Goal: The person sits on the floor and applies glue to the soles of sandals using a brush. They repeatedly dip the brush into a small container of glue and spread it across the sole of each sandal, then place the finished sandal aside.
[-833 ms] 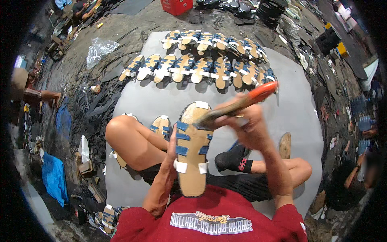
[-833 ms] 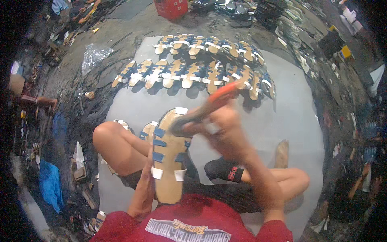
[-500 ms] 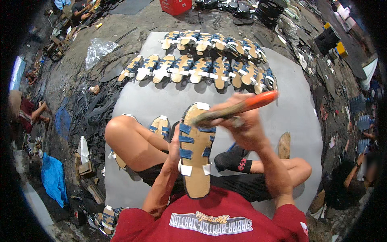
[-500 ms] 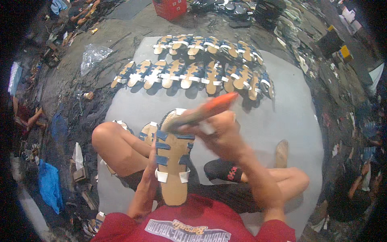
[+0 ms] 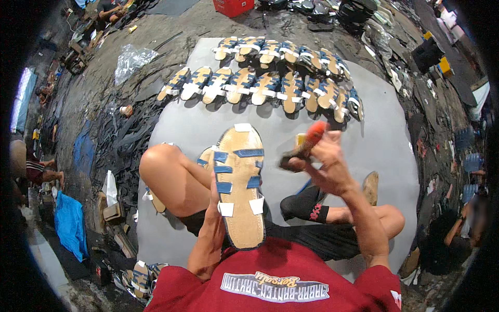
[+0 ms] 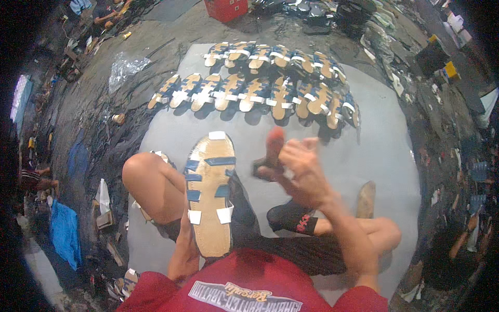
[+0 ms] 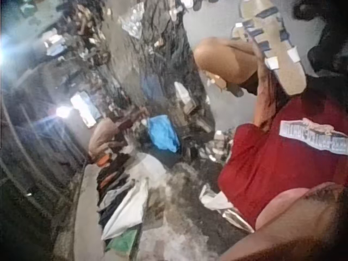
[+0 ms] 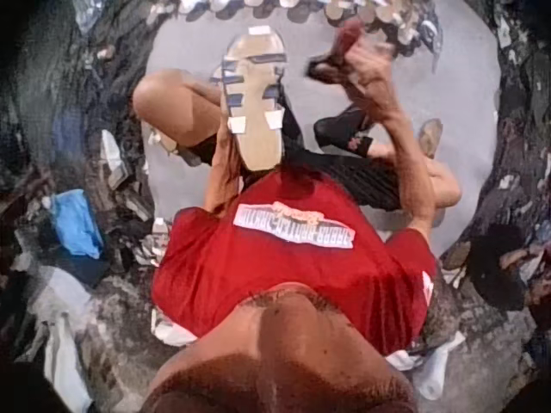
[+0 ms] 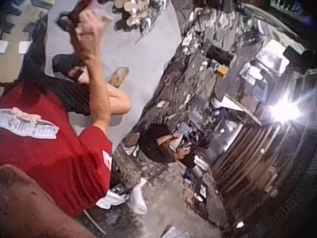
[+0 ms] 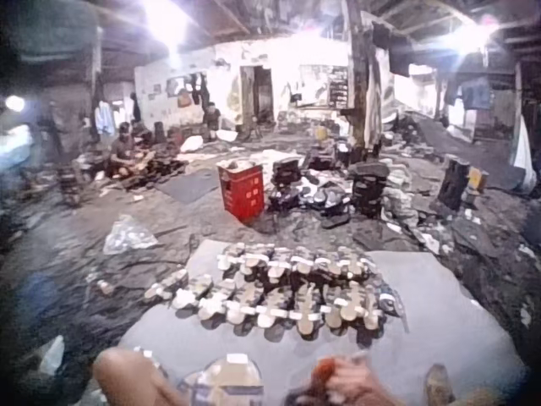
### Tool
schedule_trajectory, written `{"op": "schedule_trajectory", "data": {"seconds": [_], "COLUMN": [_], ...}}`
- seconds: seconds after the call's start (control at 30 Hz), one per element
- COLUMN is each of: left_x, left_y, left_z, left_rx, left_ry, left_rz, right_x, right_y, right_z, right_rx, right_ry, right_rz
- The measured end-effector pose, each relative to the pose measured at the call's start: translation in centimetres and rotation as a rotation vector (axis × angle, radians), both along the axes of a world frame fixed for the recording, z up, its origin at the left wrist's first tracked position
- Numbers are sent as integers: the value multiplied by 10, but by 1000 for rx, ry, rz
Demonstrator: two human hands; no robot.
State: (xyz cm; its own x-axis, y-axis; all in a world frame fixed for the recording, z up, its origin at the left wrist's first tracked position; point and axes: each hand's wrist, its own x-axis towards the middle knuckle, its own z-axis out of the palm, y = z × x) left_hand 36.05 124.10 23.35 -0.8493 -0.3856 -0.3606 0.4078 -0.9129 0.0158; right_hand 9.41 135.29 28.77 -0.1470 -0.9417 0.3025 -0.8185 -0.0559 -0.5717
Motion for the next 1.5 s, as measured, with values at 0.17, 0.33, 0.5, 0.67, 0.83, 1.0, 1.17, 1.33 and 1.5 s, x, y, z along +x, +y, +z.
{"op": "schedule_trajectory", "data": {"seconds": [0.17,0.33,0.5,0.67,0.83,1.0,1.17,1.33,1.5], "left_x": [-2,0,-1,9,5,6,-2,1,-20], "left_y": [-8,-4,-1,-4,-1,-6,4,-19,-12], "left_z": [-36,-32,-48,-40,-27,-32,5,-22,11], "left_rx": [-96,-66,-243,-231,-16,-114,-106,-229,-305], "left_ry": [85,172,73,-134,65,51,-380,-230,-375], "left_rz": [-35,-52,-40,36,3,-17,86,71,76], "right_x": [49,10,54,21,51,15,47,-36,-92], "right_y": [-21,-2,-19,-9,-5,-4,-6,18,10], "right_z": [24,8,12,32,0,19,16,-23,-161], "right_rx": [-259,-15,-94,-57,-61,-155,-123,-31,34], "right_ry": [-183,-139,-129,-122,-136,-49,-28,-268,-67], "right_rz": [128,15,222,99,227,103,219,-377,-634]}}
